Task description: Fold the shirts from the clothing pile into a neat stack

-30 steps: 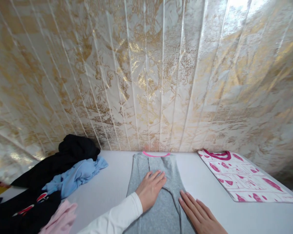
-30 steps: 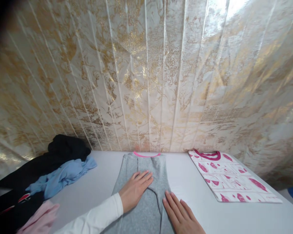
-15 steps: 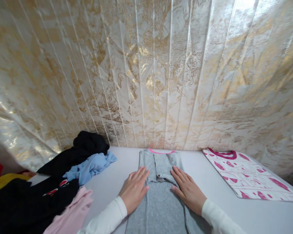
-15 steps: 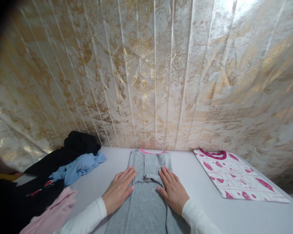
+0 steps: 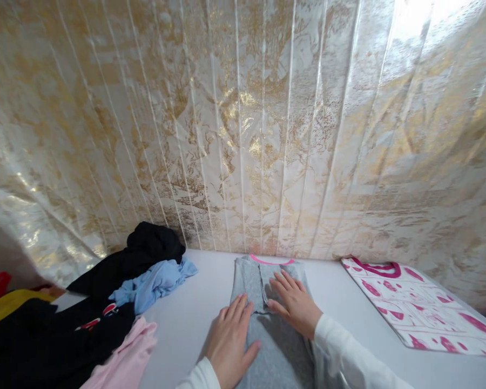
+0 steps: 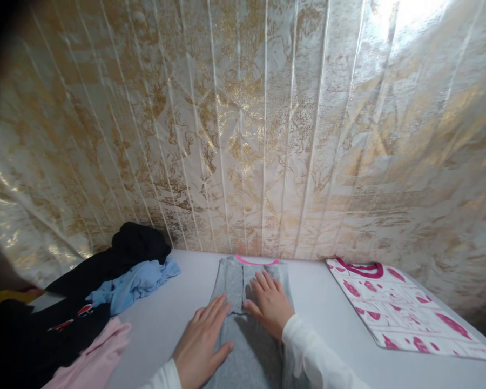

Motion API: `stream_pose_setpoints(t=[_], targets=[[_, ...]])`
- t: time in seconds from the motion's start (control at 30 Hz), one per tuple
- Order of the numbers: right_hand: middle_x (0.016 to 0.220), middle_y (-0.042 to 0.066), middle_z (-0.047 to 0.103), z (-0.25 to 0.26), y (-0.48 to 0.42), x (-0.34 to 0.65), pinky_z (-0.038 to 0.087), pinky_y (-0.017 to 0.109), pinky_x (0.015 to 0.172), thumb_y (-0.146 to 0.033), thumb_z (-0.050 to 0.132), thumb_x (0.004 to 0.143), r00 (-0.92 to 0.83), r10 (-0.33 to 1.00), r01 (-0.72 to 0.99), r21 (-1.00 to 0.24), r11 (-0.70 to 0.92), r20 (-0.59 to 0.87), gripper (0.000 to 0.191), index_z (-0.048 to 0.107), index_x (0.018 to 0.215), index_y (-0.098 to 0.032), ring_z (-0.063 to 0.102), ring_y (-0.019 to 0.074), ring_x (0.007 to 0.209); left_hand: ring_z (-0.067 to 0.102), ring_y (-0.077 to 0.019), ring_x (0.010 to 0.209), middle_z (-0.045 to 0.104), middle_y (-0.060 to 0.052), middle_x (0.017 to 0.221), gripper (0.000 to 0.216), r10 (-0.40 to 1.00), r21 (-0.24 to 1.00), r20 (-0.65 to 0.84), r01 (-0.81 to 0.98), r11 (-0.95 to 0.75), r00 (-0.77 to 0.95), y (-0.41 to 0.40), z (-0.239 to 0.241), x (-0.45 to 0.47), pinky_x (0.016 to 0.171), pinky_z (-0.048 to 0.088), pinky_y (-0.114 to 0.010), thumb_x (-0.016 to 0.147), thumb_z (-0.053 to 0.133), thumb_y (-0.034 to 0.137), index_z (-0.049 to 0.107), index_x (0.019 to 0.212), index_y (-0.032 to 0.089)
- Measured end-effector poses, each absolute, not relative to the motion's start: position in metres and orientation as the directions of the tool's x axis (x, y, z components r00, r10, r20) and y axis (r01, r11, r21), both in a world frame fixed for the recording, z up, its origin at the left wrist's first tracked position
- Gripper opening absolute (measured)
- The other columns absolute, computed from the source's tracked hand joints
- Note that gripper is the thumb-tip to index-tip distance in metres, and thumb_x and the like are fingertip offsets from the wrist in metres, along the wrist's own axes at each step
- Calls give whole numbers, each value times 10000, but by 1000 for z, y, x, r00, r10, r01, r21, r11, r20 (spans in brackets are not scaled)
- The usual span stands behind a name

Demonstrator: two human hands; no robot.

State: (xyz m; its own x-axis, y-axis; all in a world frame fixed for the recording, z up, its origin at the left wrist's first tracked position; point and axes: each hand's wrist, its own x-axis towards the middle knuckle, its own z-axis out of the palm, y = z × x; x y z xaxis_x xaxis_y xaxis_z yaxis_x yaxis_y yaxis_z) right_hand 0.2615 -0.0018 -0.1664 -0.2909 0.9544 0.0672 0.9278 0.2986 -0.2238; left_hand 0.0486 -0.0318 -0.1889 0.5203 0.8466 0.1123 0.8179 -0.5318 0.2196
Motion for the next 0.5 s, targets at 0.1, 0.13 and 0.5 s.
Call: stream_pose_setpoints(t=[0.1,0.13,0.5], targets=[[1429,143,384,-158,22,241,250,468,1062,-395,439,880,-310,947,898,-302,320,83,512,458,1319,-133,281,276,1343,252,-267,1356,276,-102,1477,611,861,236,72,830,-505,503,-30,-188,51,1078,269,-459,811,545,317,371,1376,164],[1429,152,381,-159,28,237,264,471,1054,-371,442,877,-315,946,890,-322,323,78,508,450,1323,-128,302,275,1334,249,-267,1357,270,-104,1479,605,858,241,66,826,-510,510,-29,-188,50,1077,269,-459,820,533,329,370,1379,163],[1423,112,396,-164,8,286,288,409,1077,-432,356,890,-196,965,751,-606,263,175,518,382,1341,-178,365,215,1303,217,-279,1364,237,-98,1495,595,846,259,116,806,-532,521,-31,-198,46,1071,246,-498,842,502,303,321,1398,193]])
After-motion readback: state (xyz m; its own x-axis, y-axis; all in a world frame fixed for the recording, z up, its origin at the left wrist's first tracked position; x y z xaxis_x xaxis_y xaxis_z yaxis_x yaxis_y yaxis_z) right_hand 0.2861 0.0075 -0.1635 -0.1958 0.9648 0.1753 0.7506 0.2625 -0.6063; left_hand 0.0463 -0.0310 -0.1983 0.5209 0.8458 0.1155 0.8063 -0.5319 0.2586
